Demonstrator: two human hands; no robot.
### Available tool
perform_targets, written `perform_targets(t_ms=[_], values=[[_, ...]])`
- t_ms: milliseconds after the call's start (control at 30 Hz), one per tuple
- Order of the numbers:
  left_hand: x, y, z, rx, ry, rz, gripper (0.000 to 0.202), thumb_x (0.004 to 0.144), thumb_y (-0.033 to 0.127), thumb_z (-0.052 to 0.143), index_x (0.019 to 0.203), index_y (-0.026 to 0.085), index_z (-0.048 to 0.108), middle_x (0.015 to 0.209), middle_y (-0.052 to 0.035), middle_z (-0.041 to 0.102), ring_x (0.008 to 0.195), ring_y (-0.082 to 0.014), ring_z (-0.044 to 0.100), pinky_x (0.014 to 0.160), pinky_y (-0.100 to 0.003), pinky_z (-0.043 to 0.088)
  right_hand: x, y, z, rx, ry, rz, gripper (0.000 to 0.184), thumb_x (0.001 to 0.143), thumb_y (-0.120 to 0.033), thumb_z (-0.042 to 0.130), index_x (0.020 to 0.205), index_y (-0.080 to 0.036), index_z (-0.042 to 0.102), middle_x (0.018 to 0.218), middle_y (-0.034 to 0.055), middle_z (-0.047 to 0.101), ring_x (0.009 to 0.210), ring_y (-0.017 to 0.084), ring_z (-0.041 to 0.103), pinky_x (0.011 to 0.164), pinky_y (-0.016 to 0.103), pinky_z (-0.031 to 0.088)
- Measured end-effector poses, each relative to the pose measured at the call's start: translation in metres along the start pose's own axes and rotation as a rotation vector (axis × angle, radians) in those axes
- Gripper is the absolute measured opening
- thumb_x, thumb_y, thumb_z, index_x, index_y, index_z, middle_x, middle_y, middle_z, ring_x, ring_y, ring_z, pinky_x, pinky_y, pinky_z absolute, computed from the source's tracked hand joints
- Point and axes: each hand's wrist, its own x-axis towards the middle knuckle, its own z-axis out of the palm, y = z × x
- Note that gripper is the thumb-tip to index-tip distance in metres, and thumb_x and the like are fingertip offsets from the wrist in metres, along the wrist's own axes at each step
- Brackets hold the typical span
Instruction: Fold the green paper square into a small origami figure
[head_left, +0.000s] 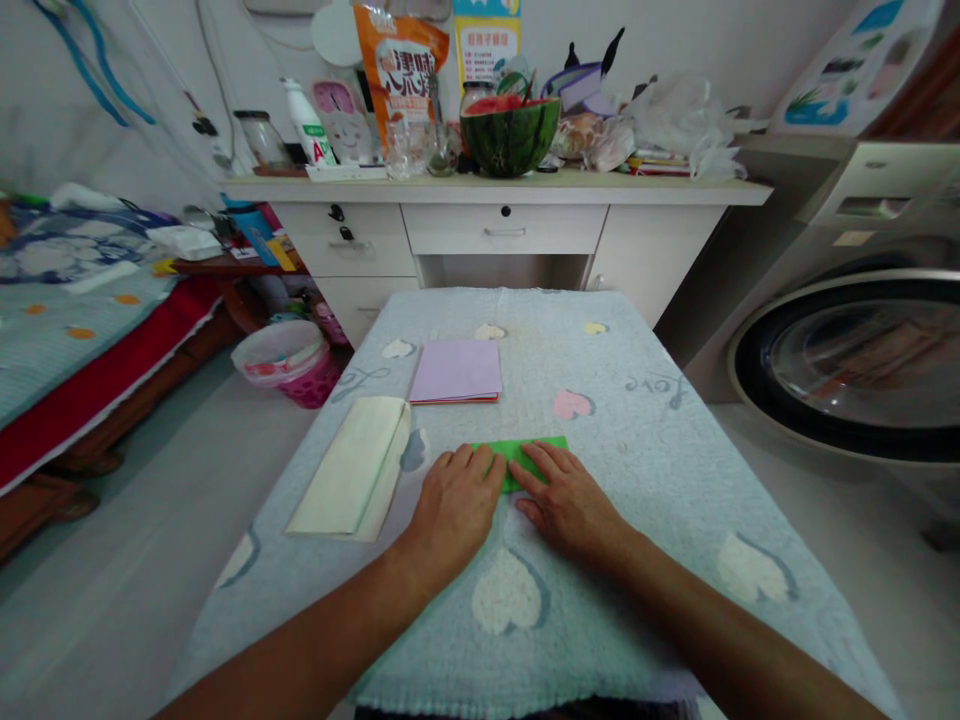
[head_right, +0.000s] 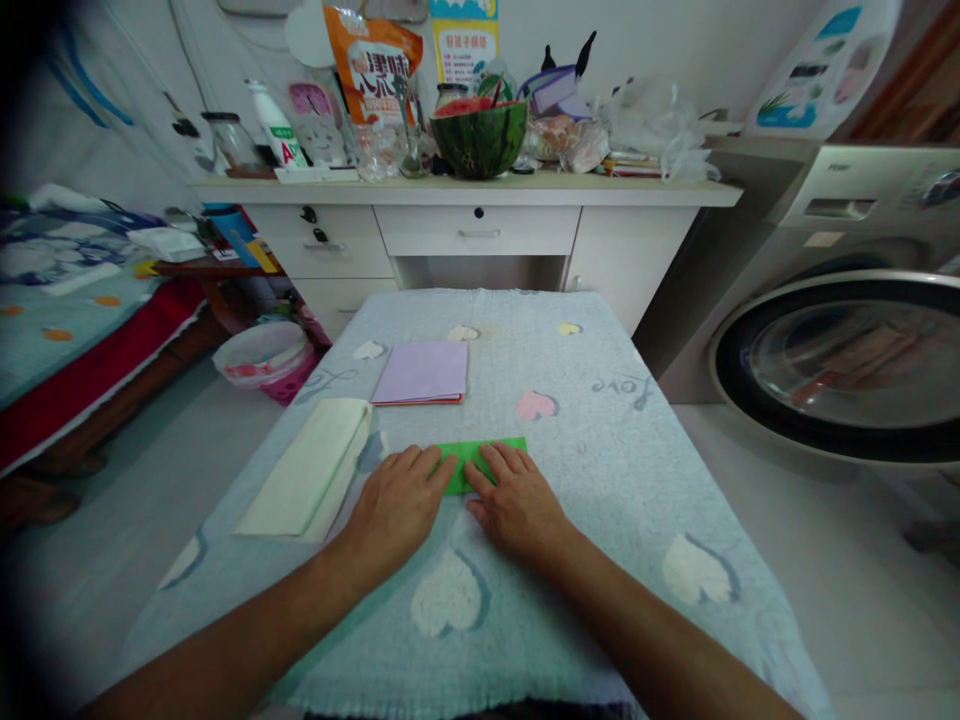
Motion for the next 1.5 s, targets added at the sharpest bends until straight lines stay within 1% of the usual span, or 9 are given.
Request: perform_targets(t_ms=[100,167,300,467,633,800,1033,1233,1500], values=[[-0.014,0.009,0.008,-0.037,0.058,0.101,0.027,0.092,0.016,0.048,0.116,0.016,0.059,0.106,-0.0085,0.066,0.097,-0.0234,0.059,0.082,-0.037,0.048,0.000,0.000,0.001,-0.011,0.017,-0.003,0.044,0.090,-0.034,0.058,0.130,-0.017,0.058,0.137,0.0178,0.052,0.128,0.033,0.044,0.106,0.049,0.038],[-0.022,0.011,0.016,-0.077,0.073,0.149,0.031,0.093,0.025,0.048,0.121,0.015,0.058,0.118,-0.0101,0.064,0.106,-0.0241,0.057,0.089,-0.038,0.047,0.000,-0.001,0.002,-0.021,0.029,-0.007,0.042,0.090,-0.033,0.058,0.129,-0.017,0.059,0.136,0.0179,0.052,0.127,0.033,0.045,0.105,0.049,0.039],[-0.032,0.011,0.027,-0.095,0.091,0.164,0.038,0.094,0.034,0.049,0.125,0.014,0.056,0.127,-0.0116,0.062,0.116,-0.0254,0.055,0.095,-0.039,0.045,0.000,-0.001,0.003,-0.039,0.043,-0.018,0.041,0.092,-0.034,0.055,0.129,-0.017,0.059,0.135,0.0191,0.051,0.125,0.033,0.045,0.104,0.049,0.039],[-0.038,0.006,0.029,-0.118,0.082,0.146,0.042,0.094,0.038,0.047,0.127,0.013,0.057,0.132,-0.0126,0.060,0.121,-0.0255,0.055,0.099,-0.040,0.045,-0.002,-0.002,-0.004,-0.027,-0.021,-0.067,0.048,0.091,-0.038,0.054,0.136,-0.024,0.051,0.138,0.0196,0.045,0.129,0.037,0.039,0.103,0.055,0.037],[-0.047,-0.002,0.030,-0.134,0.083,0.102,0.041,0.093,0.037,0.051,0.127,0.014,0.057,0.132,-0.0127,0.060,0.121,-0.0265,0.056,0.099,-0.041,0.046,-0.006,-0.002,-0.013,0.013,-0.106,-0.129,0.055,0.092,-0.052,0.048,0.141,-0.028,0.046,0.145,0.0204,0.037,0.134,0.042,0.031,0.104,0.061,0.031],[-0.051,-0.009,0.032,-0.134,0.124,0.121,0.038,0.091,0.034,0.054,0.120,0.010,0.062,0.125,-0.0153,0.064,0.117,-0.0271,0.059,0.099,-0.041,0.049,-0.008,0.000,-0.013,0.030,-0.127,-0.174,0.065,0.090,-0.066,0.039,0.144,-0.030,0.044,0.148,0.0220,0.033,0.136,0.046,0.027,0.103,0.065,0.029],[-0.052,-0.010,0.033,-0.114,0.208,0.146,0.035,0.090,0.032,0.055,0.115,0.009,0.064,0.122,-0.0167,0.066,0.111,-0.0271,0.063,0.096,-0.040,0.054,-0.010,0.003,-0.013,0.004,-0.094,-0.211,0.063,0.090,-0.064,0.043,0.143,-0.031,0.044,0.153,0.0201,0.029,0.137,0.044,0.028,0.103,0.064,0.030],[-0.052,-0.012,0.034,-0.128,0.207,0.156,0.034,0.088,0.029,0.057,0.114,0.008,0.065,0.123,-0.0176,0.065,0.112,-0.0288,0.063,0.095,-0.042,0.055,-0.022,0.020,-0.025,0.008,-0.104,-0.235,0.061,0.090,-0.060,0.048,0.142,-0.030,0.046,0.154,0.0174,0.029,0.138,0.042,0.029,0.105,0.062,0.031],[-0.053,-0.012,0.035,-0.136,0.257,0.164,0.031,0.090,0.026,0.052,0.111,0.008,0.066,0.119,-0.0176,0.067,0.110,-0.0267,0.064,0.094,-0.040,0.056,-0.057,0.060,-0.029,-0.061,-0.123,-0.160,0.060,0.091,-0.057,0.048,0.146,-0.033,0.040,0.157,0.0149,0.023,0.138,0.044,0.027,0.103,0.063,0.033]])
